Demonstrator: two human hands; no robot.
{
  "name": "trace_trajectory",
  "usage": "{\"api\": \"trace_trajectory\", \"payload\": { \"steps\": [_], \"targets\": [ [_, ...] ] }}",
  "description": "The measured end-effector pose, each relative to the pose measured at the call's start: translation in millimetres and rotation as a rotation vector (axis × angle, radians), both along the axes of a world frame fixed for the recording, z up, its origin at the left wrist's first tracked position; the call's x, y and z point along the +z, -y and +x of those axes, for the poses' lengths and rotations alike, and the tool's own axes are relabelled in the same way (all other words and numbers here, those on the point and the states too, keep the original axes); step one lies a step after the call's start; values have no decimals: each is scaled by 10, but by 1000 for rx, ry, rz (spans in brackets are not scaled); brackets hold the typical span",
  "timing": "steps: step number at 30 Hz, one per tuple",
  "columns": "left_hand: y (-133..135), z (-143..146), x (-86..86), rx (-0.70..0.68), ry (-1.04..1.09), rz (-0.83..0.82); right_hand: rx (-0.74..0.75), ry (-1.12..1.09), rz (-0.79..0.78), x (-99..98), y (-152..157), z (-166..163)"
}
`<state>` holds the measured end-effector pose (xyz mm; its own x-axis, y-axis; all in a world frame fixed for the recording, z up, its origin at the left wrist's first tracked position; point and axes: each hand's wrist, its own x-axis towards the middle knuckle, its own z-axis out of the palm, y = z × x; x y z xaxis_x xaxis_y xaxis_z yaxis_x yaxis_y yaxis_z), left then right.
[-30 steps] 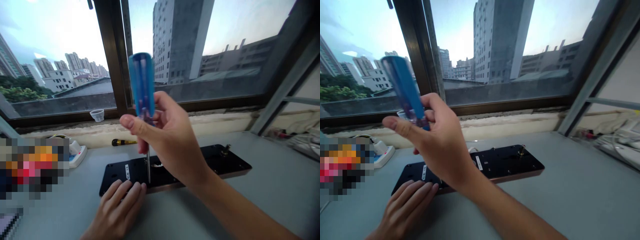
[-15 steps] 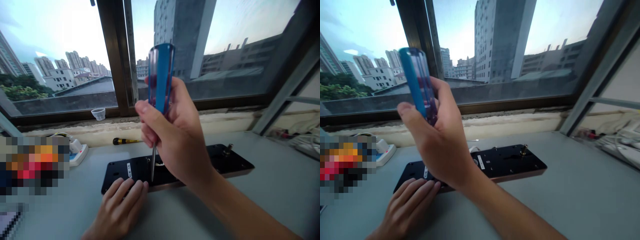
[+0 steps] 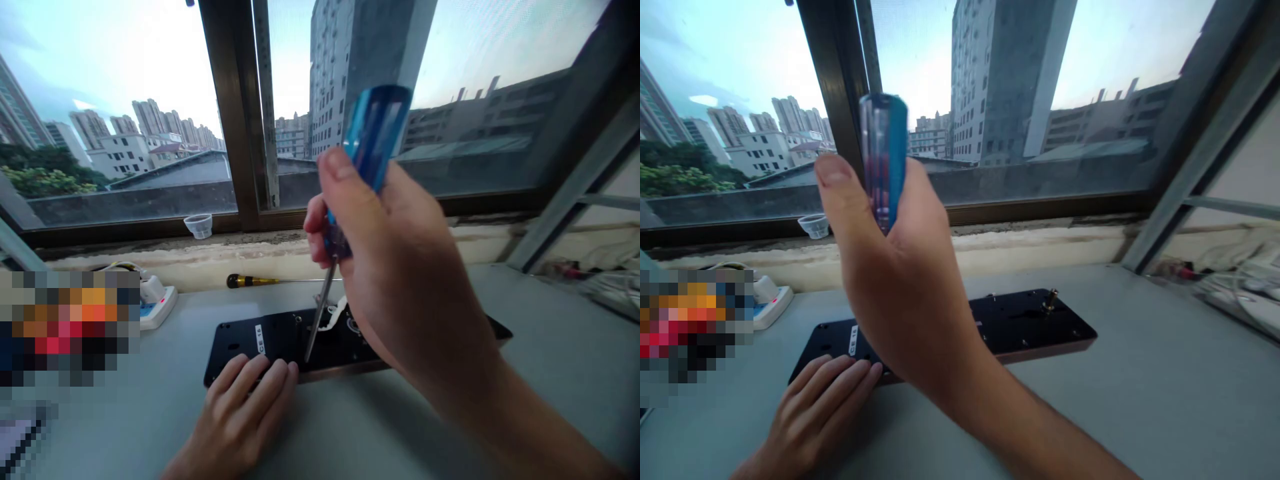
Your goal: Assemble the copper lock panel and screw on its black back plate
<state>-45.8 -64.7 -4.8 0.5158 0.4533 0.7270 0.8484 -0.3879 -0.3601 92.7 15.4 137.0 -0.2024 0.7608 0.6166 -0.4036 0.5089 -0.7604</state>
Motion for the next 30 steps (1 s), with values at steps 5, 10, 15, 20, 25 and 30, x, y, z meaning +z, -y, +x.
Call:
{"api": "trace_trajectory", "payload": {
  "steps": [5, 10, 15, 20, 25, 30],
  "targets": [
    [0, 1, -2, -5, 9, -18, 109, -34, 7, 7, -7, 81],
    [4, -4, -8, 4, 16, -34, 19, -80, 219, 59, -41, 323],
    [5, -4, -24, 3, 33, -56, -58, -136, 160, 122, -102, 414],
    [0, 27, 20, 36, 41, -90, -50, -142, 105, 138, -117, 390],
    [3, 48, 6, 73, 45, -112, -30, -163, 112, 140, -117, 366],
    [92, 26, 138, 90, 138, -196, 8, -189, 1, 177, -106, 384]
  ]
}}
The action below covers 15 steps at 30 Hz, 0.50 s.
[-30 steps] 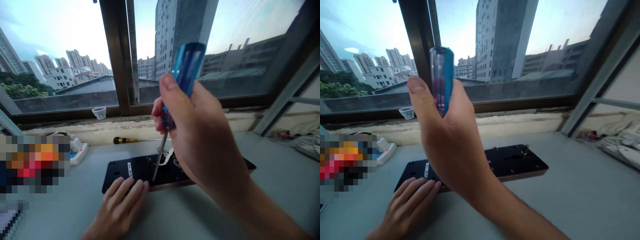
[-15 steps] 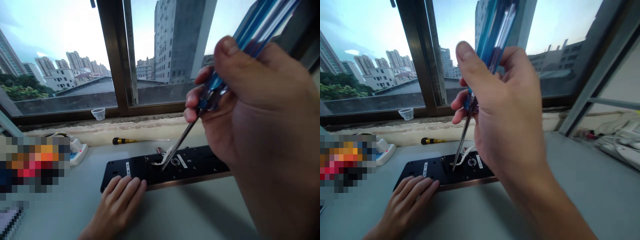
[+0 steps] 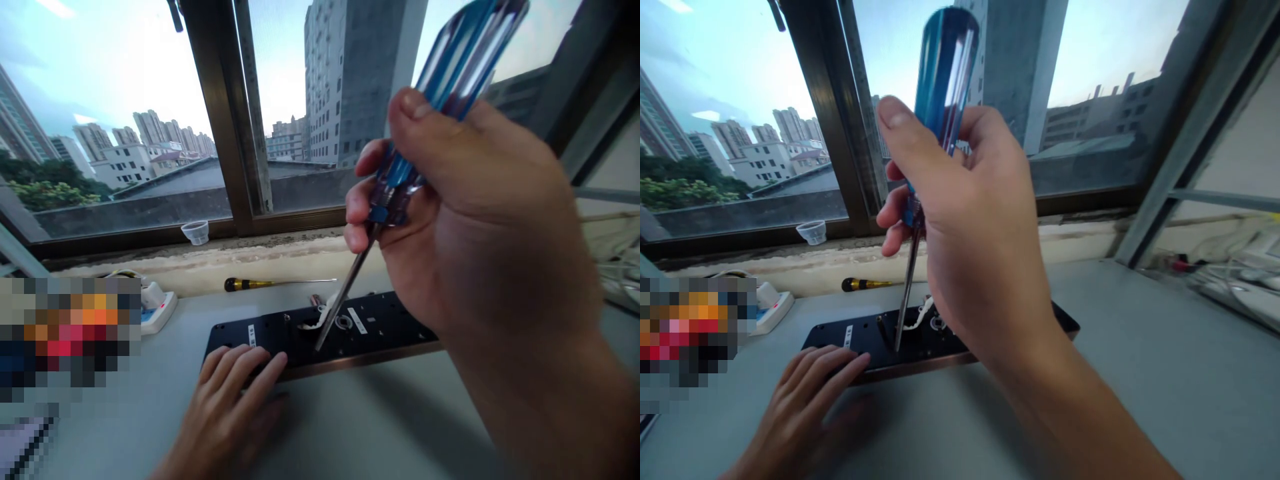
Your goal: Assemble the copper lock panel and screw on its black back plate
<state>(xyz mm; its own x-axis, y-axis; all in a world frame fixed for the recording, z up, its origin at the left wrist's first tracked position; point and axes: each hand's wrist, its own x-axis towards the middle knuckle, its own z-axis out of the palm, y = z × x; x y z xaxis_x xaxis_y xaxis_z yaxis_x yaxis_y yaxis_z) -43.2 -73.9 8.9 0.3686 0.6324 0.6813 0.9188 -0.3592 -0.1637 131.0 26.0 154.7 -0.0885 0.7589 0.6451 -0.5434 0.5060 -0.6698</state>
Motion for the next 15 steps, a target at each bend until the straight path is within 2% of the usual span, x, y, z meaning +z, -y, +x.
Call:
{"api": "trace_trajectory", "payload": {
  "steps": [3, 5, 6, 7, 10, 12, 15],
  "targets": [
    [153, -133, 163, 94, 50, 72, 58, 11, -96, 38, -4, 45],
    [285, -279, 213, 246, 140, 150, 87, 26, -162, 66, -16, 77],
    [353, -359, 205, 352, 213, 135, 97, 35, -194, 79, -24, 90],
    [418, -436, 174, 444, 286, 88, 104, 41, -222, 91, -31, 100],
    [564, -598, -9, 607, 529, -254, 114, 46, -245, 108, -44, 110],
    [605, -626, -133, 555, 598, -458, 117, 56, -234, 103, -40, 103],
    [594, -584, -211, 505, 575, -614, 137, 87, -206, 81, -21, 84]
  ]
}}
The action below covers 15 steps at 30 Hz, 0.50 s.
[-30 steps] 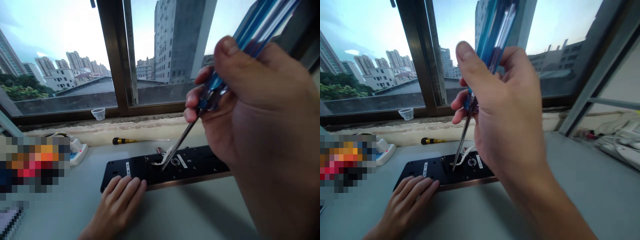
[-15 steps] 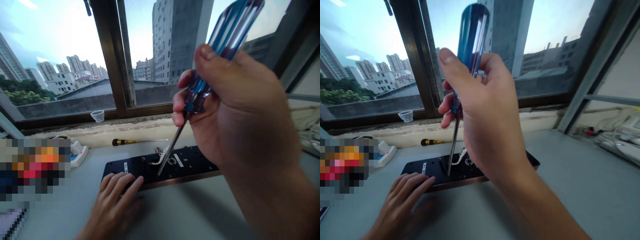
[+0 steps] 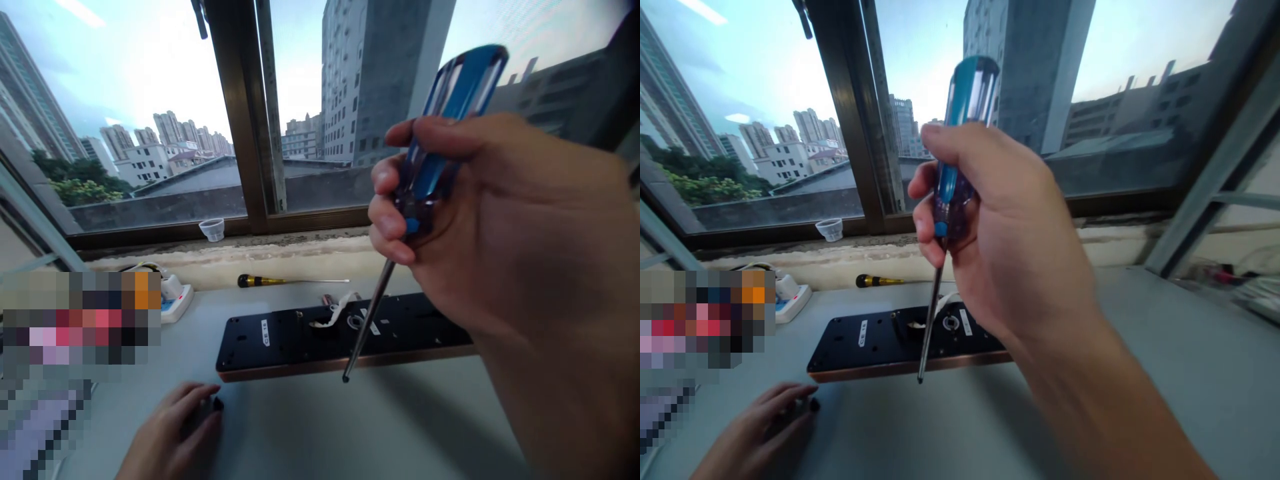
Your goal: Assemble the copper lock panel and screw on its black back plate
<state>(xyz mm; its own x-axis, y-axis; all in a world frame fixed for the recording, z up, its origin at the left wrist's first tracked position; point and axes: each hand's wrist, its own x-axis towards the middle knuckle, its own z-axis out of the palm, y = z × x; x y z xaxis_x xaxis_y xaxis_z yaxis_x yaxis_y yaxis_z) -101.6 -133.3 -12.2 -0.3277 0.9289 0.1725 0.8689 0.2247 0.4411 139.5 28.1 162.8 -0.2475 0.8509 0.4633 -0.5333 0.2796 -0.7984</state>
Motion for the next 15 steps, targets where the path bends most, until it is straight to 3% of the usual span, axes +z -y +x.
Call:
{"api": "trace_trajectory", "payload": {
  "steps": [10, 15],
  "targets": [
    [-66, 75, -26, -124, -203, 5, 38, -28, 33, -37, 45, 2],
    [-24, 105, -103, -233, -483, 70, 66, -37, 30, -44, 83, 21]
  ]
}}
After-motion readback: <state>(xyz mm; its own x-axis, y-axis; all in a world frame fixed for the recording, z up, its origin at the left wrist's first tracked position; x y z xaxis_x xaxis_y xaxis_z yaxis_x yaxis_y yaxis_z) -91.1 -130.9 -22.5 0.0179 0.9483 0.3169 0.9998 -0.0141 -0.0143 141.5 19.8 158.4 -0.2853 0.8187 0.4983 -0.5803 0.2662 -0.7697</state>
